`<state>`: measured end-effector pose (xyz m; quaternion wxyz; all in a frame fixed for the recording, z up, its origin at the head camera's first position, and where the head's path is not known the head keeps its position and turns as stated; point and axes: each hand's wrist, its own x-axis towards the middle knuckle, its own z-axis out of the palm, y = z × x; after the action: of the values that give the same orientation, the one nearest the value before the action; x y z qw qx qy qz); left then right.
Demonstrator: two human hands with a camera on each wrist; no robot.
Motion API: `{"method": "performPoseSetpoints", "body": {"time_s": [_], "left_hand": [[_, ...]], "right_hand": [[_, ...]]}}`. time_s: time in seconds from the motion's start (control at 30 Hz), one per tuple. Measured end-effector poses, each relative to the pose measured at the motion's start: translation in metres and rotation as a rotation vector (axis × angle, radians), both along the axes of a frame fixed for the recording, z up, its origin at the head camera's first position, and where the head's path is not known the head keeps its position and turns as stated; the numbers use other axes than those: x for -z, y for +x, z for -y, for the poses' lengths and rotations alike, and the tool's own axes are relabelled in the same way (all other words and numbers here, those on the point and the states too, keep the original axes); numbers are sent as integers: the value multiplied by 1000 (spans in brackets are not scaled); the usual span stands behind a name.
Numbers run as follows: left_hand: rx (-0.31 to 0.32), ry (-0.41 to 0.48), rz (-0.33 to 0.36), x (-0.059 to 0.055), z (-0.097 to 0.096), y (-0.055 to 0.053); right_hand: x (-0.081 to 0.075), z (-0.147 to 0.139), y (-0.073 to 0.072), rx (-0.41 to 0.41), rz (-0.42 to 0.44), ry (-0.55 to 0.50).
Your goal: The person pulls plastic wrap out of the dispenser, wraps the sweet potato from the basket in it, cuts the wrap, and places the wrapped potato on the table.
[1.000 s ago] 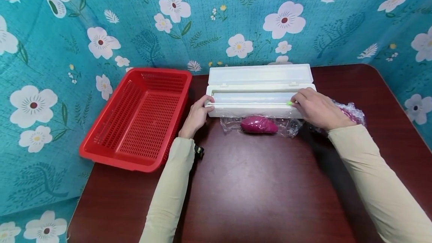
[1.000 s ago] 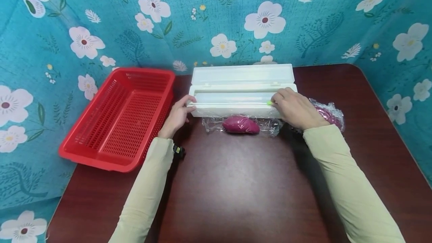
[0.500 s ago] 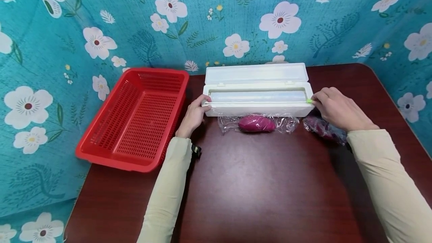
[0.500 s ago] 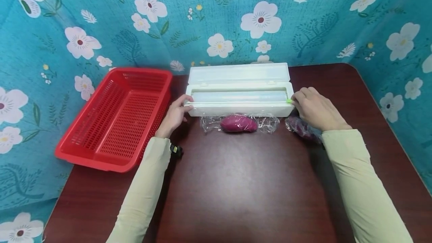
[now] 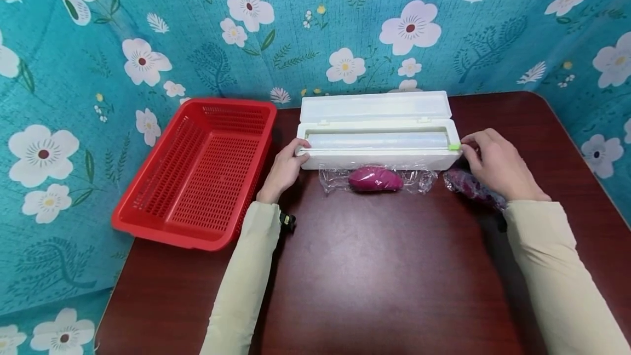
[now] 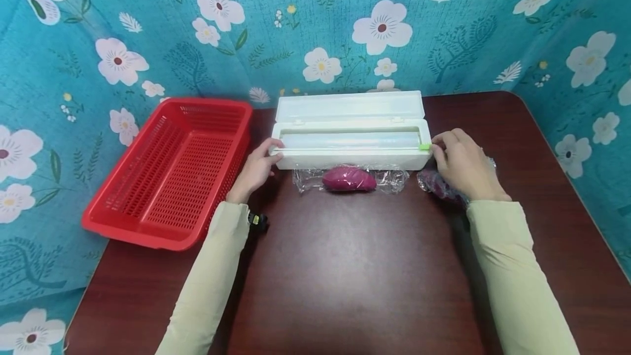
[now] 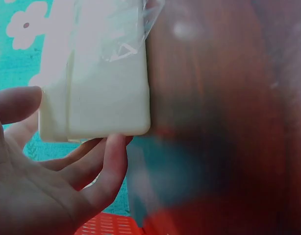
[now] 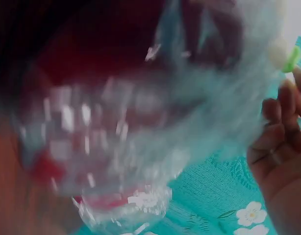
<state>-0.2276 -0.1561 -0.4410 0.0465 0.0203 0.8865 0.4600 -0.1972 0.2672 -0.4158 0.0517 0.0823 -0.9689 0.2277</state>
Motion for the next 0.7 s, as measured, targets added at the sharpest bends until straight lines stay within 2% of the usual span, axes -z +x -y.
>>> {"method": "performPoseSetpoints", "body": {"time_s": [0.07,0.17,0.23,0.3,0.37,0.43,0.5,0.6,0.7], "left_hand": [[-45,-5,-18,1,0,5],[-185,-3,-25,1,1,13],[-282,-3,9,-1,0,19],[-328,16,78,-3,0,23],[-308,52,159,-4,-1,27],[-244,95,241,-4,-3,29],[-169,136,295,-2,-6,30],[-83,183,266,5,-11,30],[-54,231,187,11,-15,28]], "right_hand": [[1,3,6,57,9,-55],[2,12,17,90,22,-130],[4,19,22,94,16,-158],[5,27,26,115,2,-189],[6,34,27,153,-5,-208],[7,39,26,196,33,-241],[9,44,23,231,87,-273],[15,51,19,272,150,-317],[19,56,18,294,133,-318]]}}
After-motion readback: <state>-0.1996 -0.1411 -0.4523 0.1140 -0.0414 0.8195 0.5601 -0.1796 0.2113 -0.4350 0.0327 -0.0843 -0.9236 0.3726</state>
